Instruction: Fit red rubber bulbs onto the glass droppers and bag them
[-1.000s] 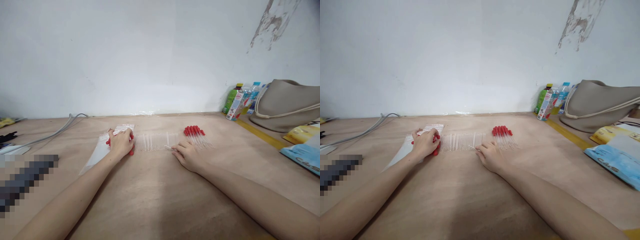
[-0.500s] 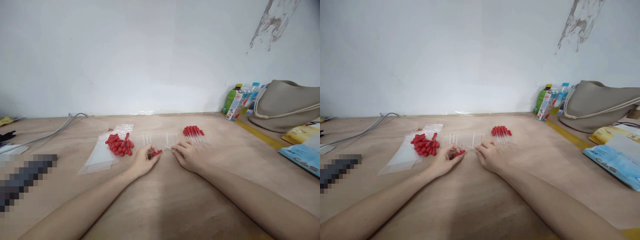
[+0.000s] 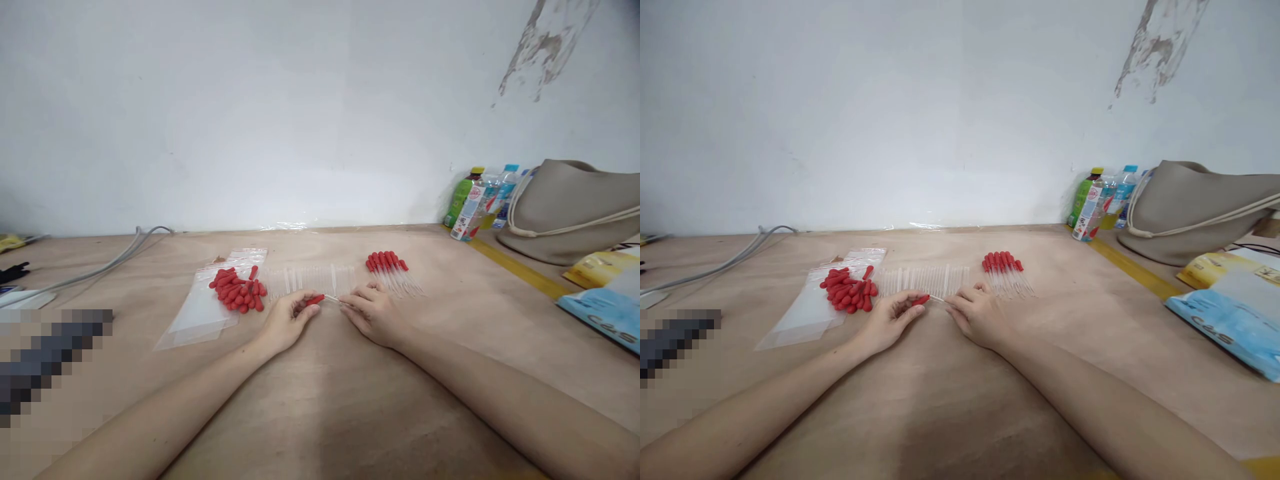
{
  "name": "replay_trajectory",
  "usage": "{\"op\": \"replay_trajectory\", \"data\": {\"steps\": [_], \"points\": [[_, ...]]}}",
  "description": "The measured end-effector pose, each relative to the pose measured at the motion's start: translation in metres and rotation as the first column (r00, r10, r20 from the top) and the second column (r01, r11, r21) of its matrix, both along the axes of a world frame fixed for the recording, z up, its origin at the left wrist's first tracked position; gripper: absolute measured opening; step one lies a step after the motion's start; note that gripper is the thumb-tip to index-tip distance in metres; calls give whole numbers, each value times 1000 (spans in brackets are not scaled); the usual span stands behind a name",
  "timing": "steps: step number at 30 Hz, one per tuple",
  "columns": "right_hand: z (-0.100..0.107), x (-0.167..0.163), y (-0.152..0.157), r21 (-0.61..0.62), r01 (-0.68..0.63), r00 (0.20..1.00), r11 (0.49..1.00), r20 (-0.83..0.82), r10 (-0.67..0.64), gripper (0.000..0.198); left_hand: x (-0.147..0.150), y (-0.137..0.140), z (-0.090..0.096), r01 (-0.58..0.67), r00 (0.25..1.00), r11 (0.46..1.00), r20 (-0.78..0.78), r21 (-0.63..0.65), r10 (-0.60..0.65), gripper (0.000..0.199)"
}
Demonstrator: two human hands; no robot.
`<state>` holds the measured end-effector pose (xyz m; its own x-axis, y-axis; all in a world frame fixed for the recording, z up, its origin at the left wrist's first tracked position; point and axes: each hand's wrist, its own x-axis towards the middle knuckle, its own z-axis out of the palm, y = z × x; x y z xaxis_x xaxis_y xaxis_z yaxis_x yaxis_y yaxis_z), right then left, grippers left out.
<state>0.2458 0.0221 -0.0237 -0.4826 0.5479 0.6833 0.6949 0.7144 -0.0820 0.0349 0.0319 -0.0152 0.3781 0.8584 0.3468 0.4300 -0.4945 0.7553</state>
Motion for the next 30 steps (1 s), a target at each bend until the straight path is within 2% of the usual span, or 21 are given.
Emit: {"op": "replay_trajectory", "data": {"steps": [4,8,16,22,26,30], "points": [[0,-1,0,16,-22,1000,1000,18,22,19,0,-1,1,-11,999,1000,-50,22,13,25],[1,0,0,16,-100,995,995,9,99,18,0,-2,3,-9,996,1000,-84,28,11,25],[4,5,2,-106,-182,983,978,-7,182,16,-1,-8,9,95,992,988,-100,118,-84,18],[4,7,1,-115,-147,985,982,68,156,19,-1,-12,11,170,976,977,-156,127,-149,20],[8,4,-3,-80,-103,989,991,98,110,20,-1,-12,10,137,977,984,-178,113,-116,20],[16,0,-9,-46,-112,984,993,134,117,22,-1,-12,8,135,974,981,-199,142,-106,19]]}}
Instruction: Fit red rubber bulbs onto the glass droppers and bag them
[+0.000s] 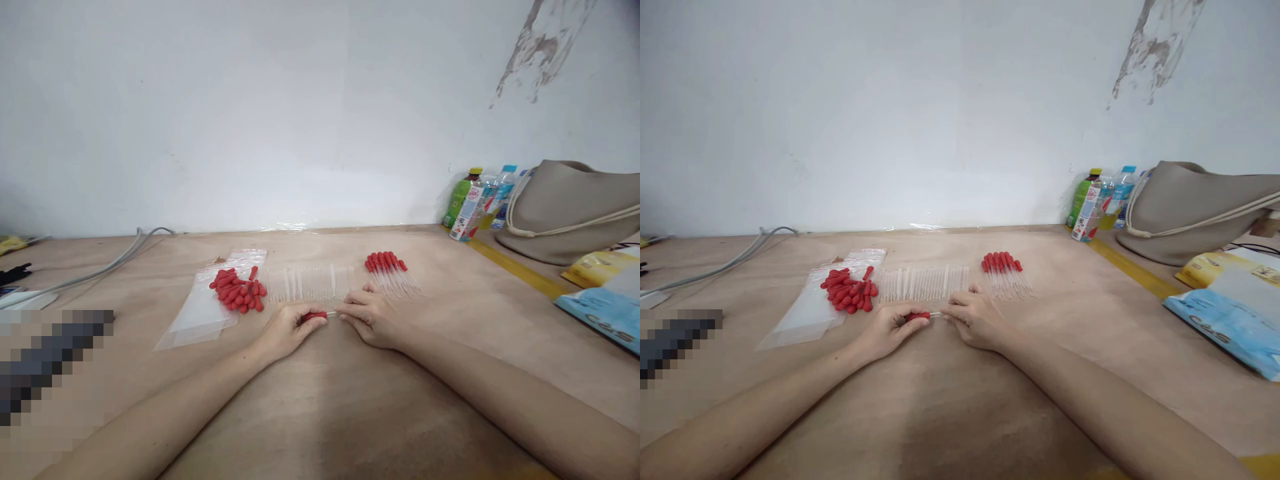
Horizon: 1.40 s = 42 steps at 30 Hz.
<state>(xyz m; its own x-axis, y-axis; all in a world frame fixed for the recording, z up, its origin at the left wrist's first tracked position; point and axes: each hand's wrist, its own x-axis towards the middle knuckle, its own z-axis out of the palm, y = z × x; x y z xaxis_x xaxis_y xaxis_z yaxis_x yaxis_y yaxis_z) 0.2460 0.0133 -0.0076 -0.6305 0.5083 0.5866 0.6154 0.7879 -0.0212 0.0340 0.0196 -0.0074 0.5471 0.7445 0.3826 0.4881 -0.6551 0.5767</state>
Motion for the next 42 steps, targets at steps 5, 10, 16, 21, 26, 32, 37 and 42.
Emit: {"op": "replay_trajectory", "data": {"steps": [5,10,16,21,26,32,37,42], "points": [[2,-5,-3,21,19,998,1000,67,-21,25,0,-1,-1,18,999,1000,-32,24,-17,19],[-5,-9,-1,-5,53,995,999,84,-52,26,0,-1,-1,31,998,999,-54,42,-29,19],[-3,-11,1,-107,67,991,992,123,-54,26,-1,0,-1,41,997,995,-69,92,-35,17],[9,-9,-1,-55,31,975,998,219,-18,26,1,-2,-1,50,995,987,-90,155,-37,15],[23,0,5,61,79,944,995,317,-94,26,0,-4,-6,-90,995,978,-29,187,97,42],[23,26,33,-246,644,761,724,106,-640,36,0,-2,-8,-80,989,987,-112,141,96,35],[18,28,50,-352,735,655,580,146,-741,35,1,-1,-5,-63,980,987,-176,149,89,22],[14,17,59,-323,786,601,527,200,-774,31,2,-2,-3,-46,983,986,-168,157,73,19]]}}
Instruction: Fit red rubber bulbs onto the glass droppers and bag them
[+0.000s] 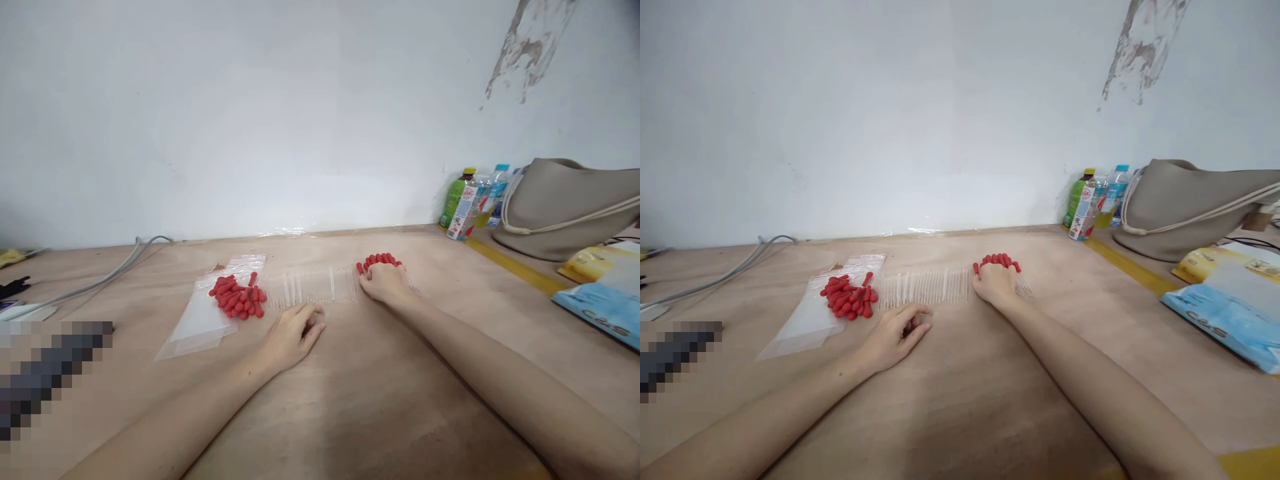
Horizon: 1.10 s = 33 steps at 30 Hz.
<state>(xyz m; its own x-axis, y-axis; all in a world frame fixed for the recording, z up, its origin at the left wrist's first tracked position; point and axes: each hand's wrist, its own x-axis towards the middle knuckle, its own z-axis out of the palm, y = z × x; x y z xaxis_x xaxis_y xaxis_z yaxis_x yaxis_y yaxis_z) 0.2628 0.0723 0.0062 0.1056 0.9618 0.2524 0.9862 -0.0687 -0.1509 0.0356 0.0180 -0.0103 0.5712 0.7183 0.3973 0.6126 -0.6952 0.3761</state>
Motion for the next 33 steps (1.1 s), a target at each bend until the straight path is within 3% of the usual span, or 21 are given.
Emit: {"op": "replay_trajectory", "data": {"steps": [6,12,17,25,33], "points": [[-5,3,4,29,30,998,999,50,-31,28,0,-1,0,4,1000,1000,23,-8,-4,17],[-2,-5,2,77,14,999,997,47,-18,38,0,0,-1,7,1000,1000,29,0,-7,16],[5,-16,2,-19,-35,999,999,34,36,36,0,-1,0,11,1000,1000,20,5,-11,15],[9,-22,12,-167,-12,1000,986,-30,7,28,1,-3,4,21,1000,1000,14,-9,-21,14],[14,-28,10,-178,-53,998,983,-41,46,24,1,-2,3,25,1000,1000,8,-6,-25,14]]}}
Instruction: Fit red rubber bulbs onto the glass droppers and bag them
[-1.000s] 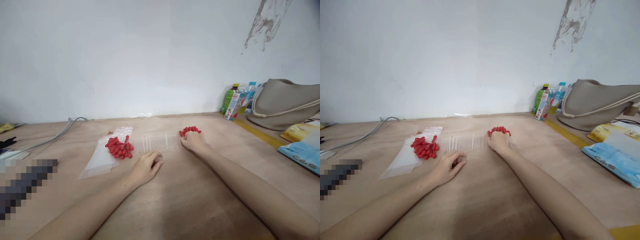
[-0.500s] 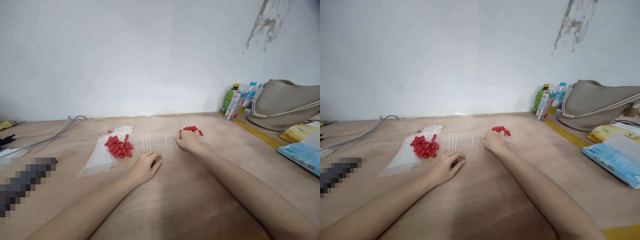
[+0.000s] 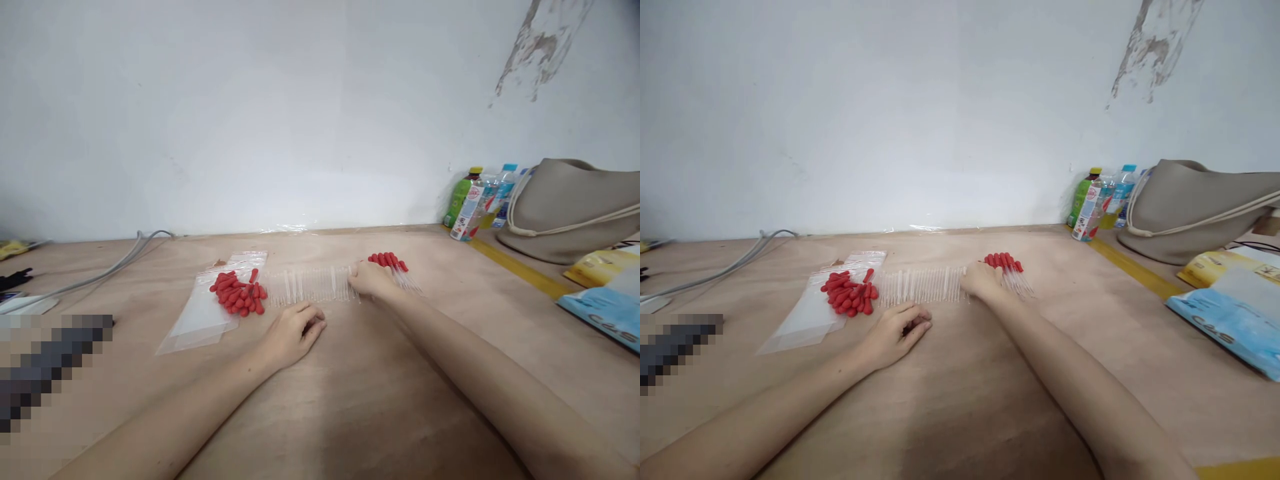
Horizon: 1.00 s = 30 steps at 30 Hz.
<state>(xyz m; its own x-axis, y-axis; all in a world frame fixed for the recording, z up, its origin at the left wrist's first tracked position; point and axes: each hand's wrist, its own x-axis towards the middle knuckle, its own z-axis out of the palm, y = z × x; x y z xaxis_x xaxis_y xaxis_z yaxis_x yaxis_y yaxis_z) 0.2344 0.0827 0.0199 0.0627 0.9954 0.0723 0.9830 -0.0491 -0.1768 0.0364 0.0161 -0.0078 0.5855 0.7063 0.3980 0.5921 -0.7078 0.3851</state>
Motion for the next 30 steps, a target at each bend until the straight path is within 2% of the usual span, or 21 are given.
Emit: {"op": "replay_trajectory", "data": {"steps": [2,4,7,10,12,15,18,22,25,30], "points": [[0,-2,-11,48,-31,999,998,8,31,28,1,0,-1,-9,1000,1000,-14,12,9,14],[-4,-2,-25,155,-101,995,983,41,96,30,1,0,0,-35,999,998,-24,49,36,13],[-16,3,-44,352,-276,961,894,108,254,23,-3,5,7,-124,988,979,-66,161,136,14],[-30,13,-56,472,-395,912,788,102,396,17,-16,17,20,-274,937,911,-129,309,326,16],[-36,19,-59,526,-397,897,753,46,440,14,-30,29,28,-391,862,828,-155,402,483,19],[-39,23,-60,560,-379,881,737,-27,473,15,-51,44,34,-496,742,717,-190,490,643,27],[-39,22,-59,564,-396,867,724,-30,497,14,-64,53,35,-555,652,696,-282,455,704,33],[-40,22,-57,562,-394,866,728,-39,499,14,-68,56,33,-626,565,688,-394,367,725,37],[-42,23,-56,555,-398,860,730,-51,508,14,-66,57,31,-632,549,688,-419,358,723,36],[-44,23,-55,563,-397,863,725,-40,504,16,-68,59,28,-618,593,692,-356,374,722,27]]}}
